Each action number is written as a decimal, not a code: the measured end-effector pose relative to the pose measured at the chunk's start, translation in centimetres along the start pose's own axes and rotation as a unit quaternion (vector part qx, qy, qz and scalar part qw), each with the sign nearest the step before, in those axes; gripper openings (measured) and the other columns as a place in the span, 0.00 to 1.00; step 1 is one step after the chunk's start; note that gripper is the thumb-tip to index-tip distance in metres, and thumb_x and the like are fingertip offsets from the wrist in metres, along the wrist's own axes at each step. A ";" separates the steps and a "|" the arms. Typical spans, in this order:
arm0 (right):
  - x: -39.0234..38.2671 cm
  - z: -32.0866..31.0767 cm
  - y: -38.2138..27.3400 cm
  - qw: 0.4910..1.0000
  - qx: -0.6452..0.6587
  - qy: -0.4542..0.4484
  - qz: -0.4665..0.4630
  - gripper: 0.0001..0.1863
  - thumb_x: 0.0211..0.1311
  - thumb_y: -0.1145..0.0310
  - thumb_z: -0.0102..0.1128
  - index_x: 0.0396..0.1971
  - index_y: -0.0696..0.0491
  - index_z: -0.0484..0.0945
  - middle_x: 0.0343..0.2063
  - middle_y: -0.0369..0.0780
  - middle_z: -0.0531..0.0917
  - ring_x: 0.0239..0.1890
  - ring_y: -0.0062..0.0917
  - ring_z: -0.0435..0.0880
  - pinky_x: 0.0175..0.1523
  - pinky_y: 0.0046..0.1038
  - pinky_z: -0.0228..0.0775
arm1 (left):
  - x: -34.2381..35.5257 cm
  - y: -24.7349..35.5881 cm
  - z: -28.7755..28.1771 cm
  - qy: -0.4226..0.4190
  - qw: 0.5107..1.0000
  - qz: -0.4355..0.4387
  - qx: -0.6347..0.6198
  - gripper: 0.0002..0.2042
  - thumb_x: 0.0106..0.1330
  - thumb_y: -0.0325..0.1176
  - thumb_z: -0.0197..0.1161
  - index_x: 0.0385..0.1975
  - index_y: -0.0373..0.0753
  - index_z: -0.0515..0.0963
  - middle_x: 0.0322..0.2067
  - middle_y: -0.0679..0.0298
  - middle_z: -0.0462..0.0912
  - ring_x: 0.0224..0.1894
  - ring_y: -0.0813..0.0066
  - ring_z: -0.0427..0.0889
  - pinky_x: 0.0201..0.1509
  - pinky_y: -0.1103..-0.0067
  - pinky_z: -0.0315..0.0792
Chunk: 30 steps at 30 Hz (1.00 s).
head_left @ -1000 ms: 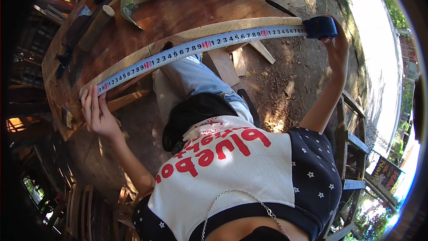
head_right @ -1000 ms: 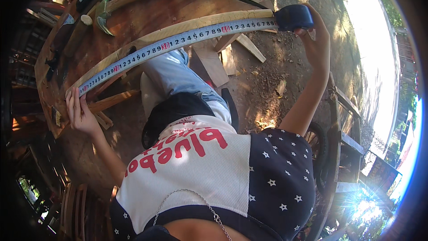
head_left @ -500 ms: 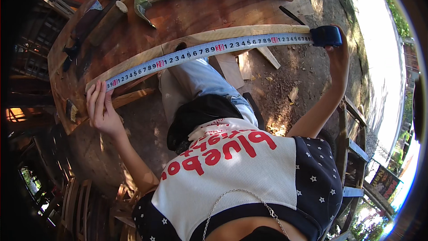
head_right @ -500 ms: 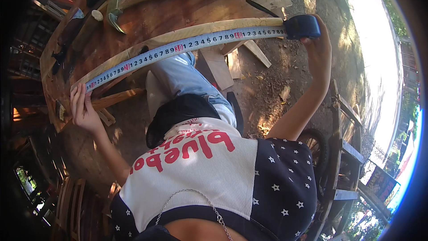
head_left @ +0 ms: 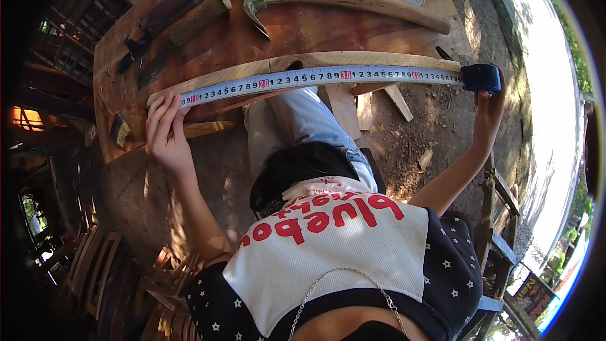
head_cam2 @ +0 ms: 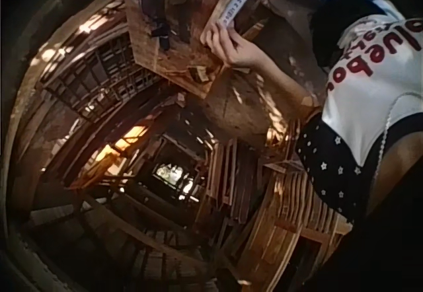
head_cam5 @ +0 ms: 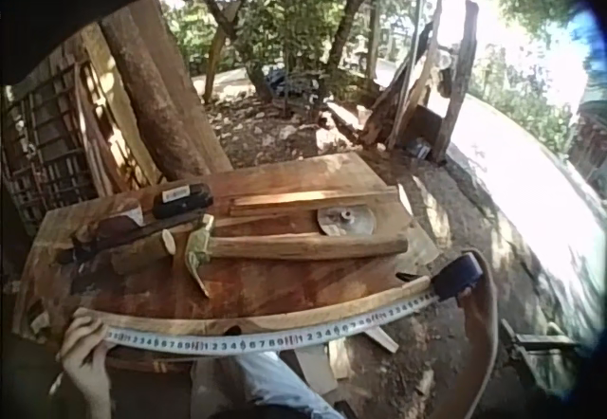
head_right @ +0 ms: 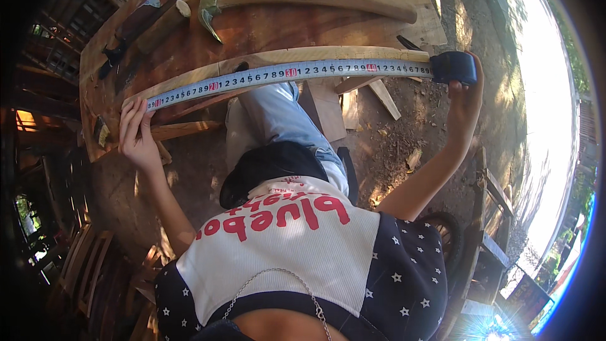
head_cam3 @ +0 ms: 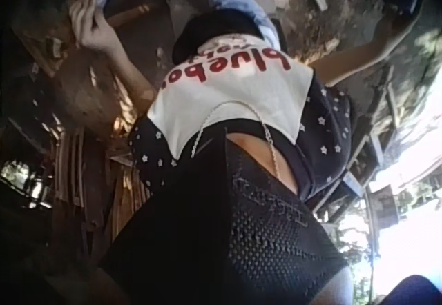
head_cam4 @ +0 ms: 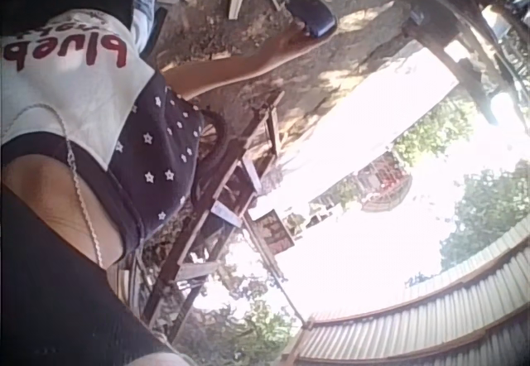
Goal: The recorder hammers a wooden peg into a beam and then measures the length with a tape measure.
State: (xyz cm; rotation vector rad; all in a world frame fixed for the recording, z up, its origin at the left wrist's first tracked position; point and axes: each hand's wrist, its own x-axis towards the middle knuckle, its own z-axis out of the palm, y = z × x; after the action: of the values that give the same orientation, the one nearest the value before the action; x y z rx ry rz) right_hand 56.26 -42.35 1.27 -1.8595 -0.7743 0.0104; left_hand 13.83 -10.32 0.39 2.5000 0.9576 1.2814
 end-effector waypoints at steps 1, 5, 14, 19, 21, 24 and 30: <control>0.1 0.2 -0.1 1.000 -0.005 0.004 -0.009 0.30 0.67 0.55 0.58 0.64 0.51 0.65 0.45 0.36 0.76 0.37 0.18 0.72 0.39 0.20 0.65 | 0.0 -0.1 0.0 0.001 1.000 -0.001 0.003 0.14 0.56 0.16 0.65 0.42 0.33 0.83 0.40 0.57 0.83 0.48 0.63 0.80 0.49 0.73 0.78; 0.3 0.8 -0.2 0.999 -0.007 0.014 -0.032 0.27 0.68 0.59 0.56 0.64 0.52 0.64 0.43 0.35 0.76 0.34 0.15 0.71 0.36 0.19 0.63 | 0.0 -0.2 -0.2 0.006 1.000 -0.005 0.001 0.14 0.56 0.16 0.65 0.42 0.33 0.83 0.40 0.56 0.83 0.48 0.64 0.80 0.50 0.73 0.78; 0.4 0.9 -0.2 1.000 0.001 0.003 -0.013 0.25 0.69 0.66 0.53 0.64 0.52 0.64 0.38 0.34 0.75 0.30 0.14 0.68 0.33 0.18 0.62 | 0.0 -0.1 -0.1 0.015 1.000 -0.012 -0.005 0.13 0.56 0.15 0.65 0.41 0.33 0.83 0.40 0.56 0.83 0.48 0.64 0.80 0.51 0.73 0.77; 0.2 1.0 -0.8 1.000 -0.002 0.008 0.009 0.24 0.69 0.71 0.51 0.64 0.52 0.64 0.36 0.34 0.75 0.29 0.14 0.67 0.33 0.18 0.62 | 0.0 0.1 0.0 0.014 1.000 -0.019 -0.006 0.13 0.56 0.15 0.65 0.41 0.33 0.83 0.39 0.57 0.83 0.48 0.64 0.80 0.50 0.73 0.77; 0.2 0.9 -0.8 1.000 -0.008 0.009 0.022 0.24 0.68 0.73 0.50 0.64 0.52 0.63 0.36 0.34 0.75 0.29 0.14 0.67 0.33 0.19 0.62 | 0.0 0.1 0.0 0.014 1.000 -0.019 -0.004 0.13 0.56 0.15 0.65 0.41 0.33 0.83 0.39 0.57 0.83 0.48 0.64 0.80 0.50 0.72 0.77; 0.3 0.9 -0.8 1.000 0.002 0.006 0.015 0.25 0.68 0.77 0.48 0.64 0.52 0.63 0.35 0.34 0.75 0.29 0.14 0.68 0.32 0.19 0.63 | -0.1 0.0 -0.1 0.014 1.000 -0.020 -0.002 0.13 0.55 0.16 0.65 0.40 0.33 0.83 0.39 0.57 0.84 0.48 0.64 0.81 0.51 0.72 0.77; 0.2 1.0 -1.1 1.000 -0.011 0.008 0.022 0.25 0.66 0.78 0.47 0.64 0.52 0.63 0.34 0.35 0.75 0.28 0.15 0.68 0.32 0.19 0.63 | -0.1 0.0 -0.1 0.013 1.000 -0.020 0.000 0.12 0.56 0.16 0.66 0.40 0.33 0.83 0.39 0.57 0.84 0.48 0.63 0.81 0.51 0.72 0.77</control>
State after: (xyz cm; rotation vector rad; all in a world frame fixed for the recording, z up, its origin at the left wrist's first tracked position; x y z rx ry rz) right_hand 55.56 -41.18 1.83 -1.8951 -0.7252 0.0148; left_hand 13.71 -10.39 0.44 2.4573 1.0092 1.3042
